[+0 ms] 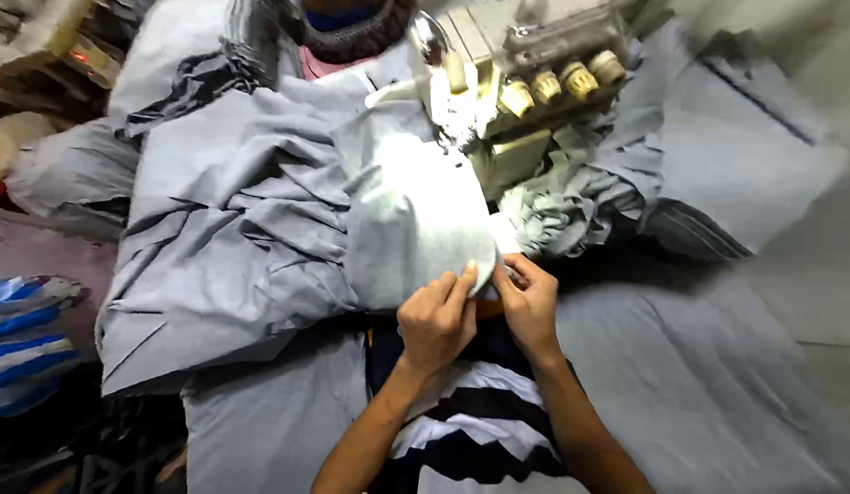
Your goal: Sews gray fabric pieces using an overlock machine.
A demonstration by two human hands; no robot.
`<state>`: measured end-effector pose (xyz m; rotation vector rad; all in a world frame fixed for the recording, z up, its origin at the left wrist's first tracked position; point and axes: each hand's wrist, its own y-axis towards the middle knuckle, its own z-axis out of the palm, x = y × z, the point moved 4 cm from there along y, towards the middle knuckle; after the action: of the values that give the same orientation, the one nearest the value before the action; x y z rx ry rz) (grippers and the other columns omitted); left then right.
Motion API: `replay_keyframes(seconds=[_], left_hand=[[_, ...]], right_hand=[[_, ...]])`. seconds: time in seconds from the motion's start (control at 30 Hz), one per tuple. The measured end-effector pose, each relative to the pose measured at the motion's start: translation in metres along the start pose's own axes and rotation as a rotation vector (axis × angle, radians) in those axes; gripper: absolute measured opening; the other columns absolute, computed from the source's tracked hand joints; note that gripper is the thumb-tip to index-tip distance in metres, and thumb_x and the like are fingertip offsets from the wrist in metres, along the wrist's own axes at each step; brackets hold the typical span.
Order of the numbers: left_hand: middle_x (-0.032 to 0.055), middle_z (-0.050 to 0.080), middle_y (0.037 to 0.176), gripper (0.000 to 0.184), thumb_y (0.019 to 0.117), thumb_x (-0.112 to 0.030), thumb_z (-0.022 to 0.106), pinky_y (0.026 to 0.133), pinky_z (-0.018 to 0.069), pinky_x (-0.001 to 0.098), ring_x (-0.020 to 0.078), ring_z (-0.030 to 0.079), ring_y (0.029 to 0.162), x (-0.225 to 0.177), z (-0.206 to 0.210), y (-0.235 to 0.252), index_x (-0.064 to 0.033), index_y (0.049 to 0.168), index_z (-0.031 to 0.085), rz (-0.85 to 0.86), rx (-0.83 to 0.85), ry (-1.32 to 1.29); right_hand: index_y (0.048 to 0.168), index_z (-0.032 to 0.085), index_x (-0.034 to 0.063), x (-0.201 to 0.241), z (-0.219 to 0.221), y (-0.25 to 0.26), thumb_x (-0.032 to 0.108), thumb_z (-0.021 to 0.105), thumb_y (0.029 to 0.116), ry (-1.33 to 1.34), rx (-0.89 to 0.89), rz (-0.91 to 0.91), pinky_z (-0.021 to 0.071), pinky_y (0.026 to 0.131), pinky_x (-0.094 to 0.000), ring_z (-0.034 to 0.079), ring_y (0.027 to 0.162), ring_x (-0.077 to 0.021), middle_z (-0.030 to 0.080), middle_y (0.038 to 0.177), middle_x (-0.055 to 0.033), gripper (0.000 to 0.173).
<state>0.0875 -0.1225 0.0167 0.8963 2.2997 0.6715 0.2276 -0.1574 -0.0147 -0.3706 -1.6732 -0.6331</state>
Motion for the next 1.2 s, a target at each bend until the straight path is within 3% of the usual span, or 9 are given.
replay_keyframes(seconds=[0.2,0.3,0.5,0.67,0.73,0.83,1.2], left_hand=[[0.0045,0.068,0.075,0.020,0.0914,-0.018,0.071,0.052,0.0494,0.0303,0.0151,0.063,0.061,0.005,-0.016,0.005,-0.0107,0.107,0.081,-0.026,0.007,-0.097],[0.0033,0.069,0.081,0.015,0.0920,-0.013,0.072,0.061,0.0530,0.0231,0.0073,0.063,0.070,0.011,-0.046,0.027,-0.0061,0.103,0.078,-0.088,-0.016,-0.323],[-0.0013,0.059,0.071,0.017,0.0969,-0.015,0.070,0.055,0.0420,0.0155,-0.0008,0.053,0.062,0.010,-0.082,0.068,-0.0011,0.088,0.071,-0.082,-0.093,-0.315],[0.0028,0.064,0.075,0.012,0.0942,-0.016,0.072,0.056,0.0477,0.0239,0.0081,0.059,0.064,-0.001,-0.055,0.038,-0.0058,0.098,0.077,-0.063,0.003,-0.202],[0.0043,0.063,0.073,0.019,0.0920,-0.018,0.071,0.050,0.0460,0.0312,0.0154,0.059,0.059,-0.002,-0.032,0.014,-0.0092,0.107,0.079,-0.045,0.049,-0.079],[0.0045,0.066,0.076,0.026,0.0904,-0.016,0.069,0.050,0.0476,0.0321,0.0178,0.062,0.061,-0.001,-0.006,-0.007,-0.0110,0.114,0.079,-0.023,0.073,0.014],[0.0042,0.068,0.077,0.022,0.0902,-0.016,0.069,0.050,0.0466,0.0288,0.0152,0.063,0.061,-0.012,0.001,-0.004,-0.0099,0.109,0.080,-0.016,0.055,0.024]], right_hand=[[0.101,0.071,0.0044,0.004,-0.002,-0.012,0.013,0.067,0.0987,0.048,-0.036,0.058,0.0531,0.062,-0.0151,0.061,0.065,0.0011,0.068,0.077,0.0031,0.010],[0.101,0.070,0.0062,0.014,-0.004,-0.012,0.015,0.066,0.0994,0.055,-0.041,0.066,0.0531,0.061,-0.0159,0.061,0.065,0.0007,0.067,0.077,0.0043,0.010],[0.101,0.070,0.0078,0.022,-0.003,-0.012,0.019,0.067,0.1001,0.039,-0.050,0.066,0.0484,0.053,-0.0159,0.056,0.058,-0.0003,0.064,0.072,0.0047,0.011],[0.104,0.071,0.0067,0.016,-0.003,-0.014,0.018,0.067,0.1002,0.041,-0.051,0.054,0.0480,0.054,-0.0161,0.056,0.058,-0.0007,0.064,0.073,0.0039,0.013],[0.103,0.070,0.0061,0.012,-0.003,-0.013,0.016,0.066,0.0999,0.026,-0.056,0.050,0.0453,0.052,-0.0162,0.053,0.056,-0.0007,0.061,0.070,0.0042,0.011],[0.103,0.070,0.0060,0.002,-0.002,-0.013,0.017,0.066,0.0999,0.004,-0.065,0.060,0.0438,0.051,-0.0172,0.050,0.054,-0.0016,0.059,0.067,0.0042,0.012],[0.106,0.071,0.0020,-0.001,0.003,-0.011,0.003,0.064,0.0957,0.059,-0.075,0.060,0.0546,0.062,-0.0162,0.063,0.065,-0.0002,0.069,0.078,0.0008,0.012]])
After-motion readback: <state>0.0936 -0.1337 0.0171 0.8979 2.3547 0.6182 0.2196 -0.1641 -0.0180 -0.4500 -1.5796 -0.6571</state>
